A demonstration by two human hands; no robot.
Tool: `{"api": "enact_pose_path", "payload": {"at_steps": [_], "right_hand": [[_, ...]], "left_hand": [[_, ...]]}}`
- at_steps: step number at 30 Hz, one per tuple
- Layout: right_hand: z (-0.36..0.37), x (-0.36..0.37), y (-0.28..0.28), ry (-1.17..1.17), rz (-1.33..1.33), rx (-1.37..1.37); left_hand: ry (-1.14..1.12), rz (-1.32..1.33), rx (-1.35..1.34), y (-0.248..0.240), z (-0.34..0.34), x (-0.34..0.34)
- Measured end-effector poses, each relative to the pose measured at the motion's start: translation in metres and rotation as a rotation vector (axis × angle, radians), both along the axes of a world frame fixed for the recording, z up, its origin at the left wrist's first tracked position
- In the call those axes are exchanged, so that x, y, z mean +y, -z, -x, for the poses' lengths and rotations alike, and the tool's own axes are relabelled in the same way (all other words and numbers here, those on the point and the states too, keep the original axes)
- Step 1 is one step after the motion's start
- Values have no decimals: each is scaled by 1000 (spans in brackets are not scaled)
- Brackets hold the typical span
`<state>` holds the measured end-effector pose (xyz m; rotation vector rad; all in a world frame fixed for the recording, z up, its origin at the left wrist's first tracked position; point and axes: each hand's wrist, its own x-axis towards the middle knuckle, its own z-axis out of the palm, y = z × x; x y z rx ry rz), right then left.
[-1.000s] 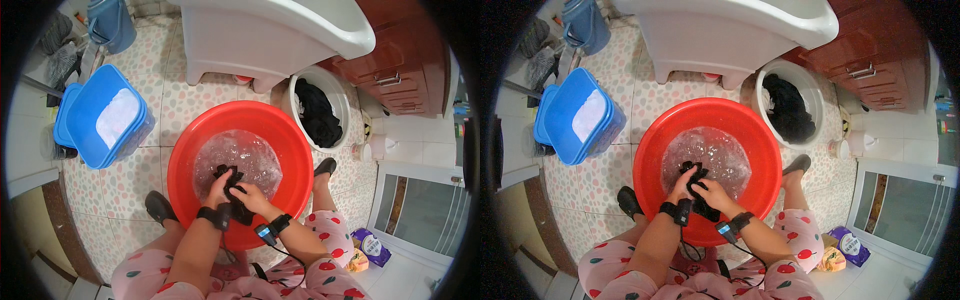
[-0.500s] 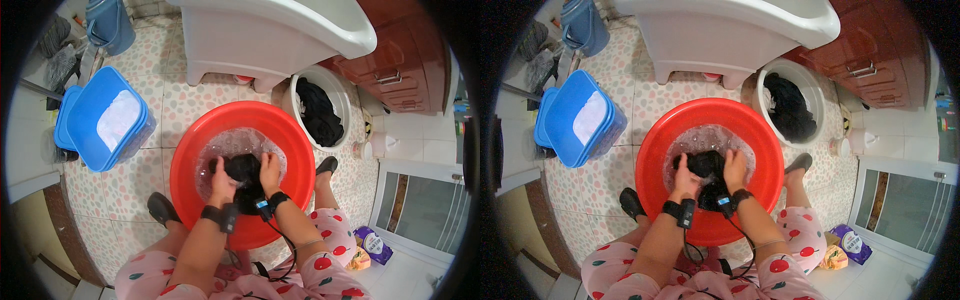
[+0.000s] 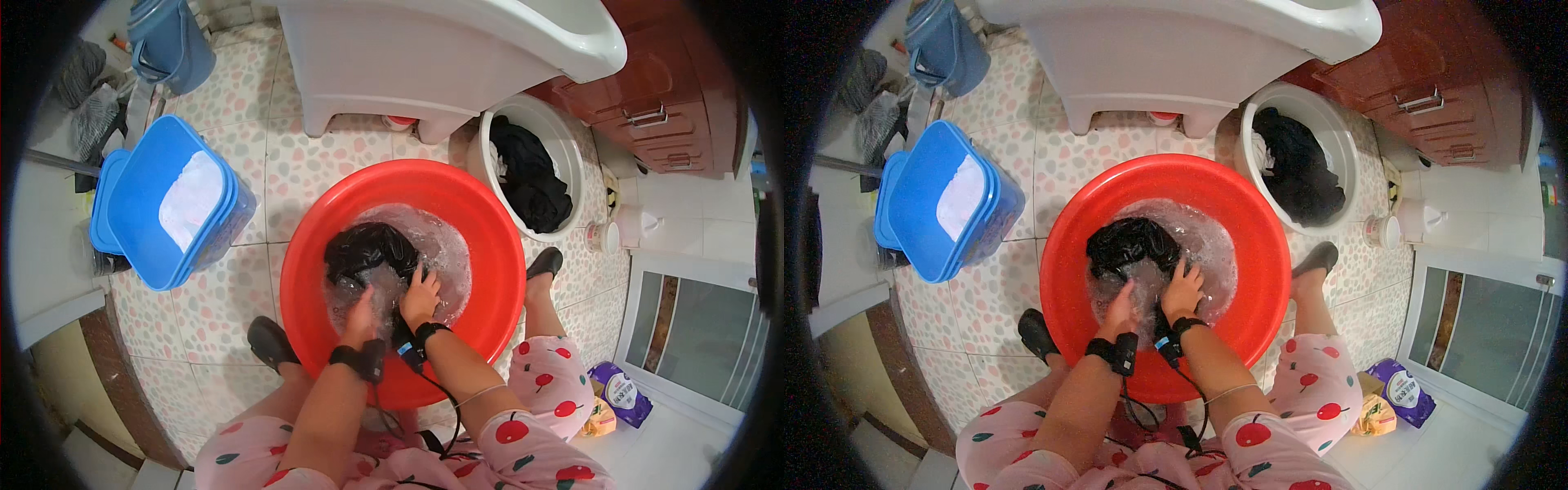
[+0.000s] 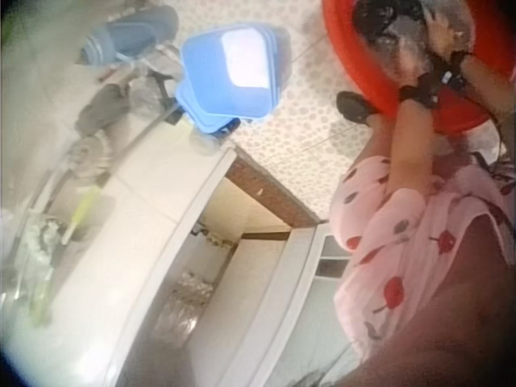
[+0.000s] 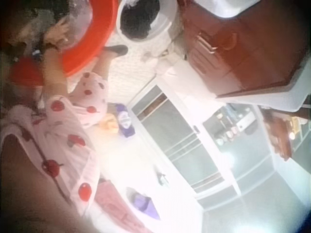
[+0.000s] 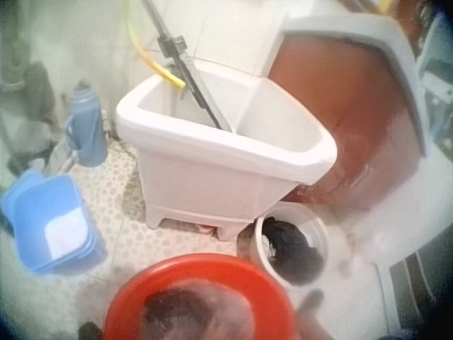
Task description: The person washes black clothes by hand in a red basin, adds detergent powder from a blue bin, and continues scrubbing and squeezing the garments in the soapy water.
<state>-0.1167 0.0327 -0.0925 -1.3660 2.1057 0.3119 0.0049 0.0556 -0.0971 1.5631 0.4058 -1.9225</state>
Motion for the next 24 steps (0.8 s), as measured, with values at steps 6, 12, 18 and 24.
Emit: {"api": "enact_pose_path", "payload": {"at_steps": [6, 12, 18, 24], "right_hand": [[1, 26, -24, -35, 182, -585], [20, 22, -77, -195, 116, -809], [0, -1, -102, -189, 228, -652], [7, -8, -87, -519, 294, -235]], "left_hand": [[40, 223, 200, 14, -5, -12], [-32, 114, 388, -25, -5, -40], [-151, 85, 408, -19, 9, -32], [-112, 107, -2, -40, 25, -31]]}}
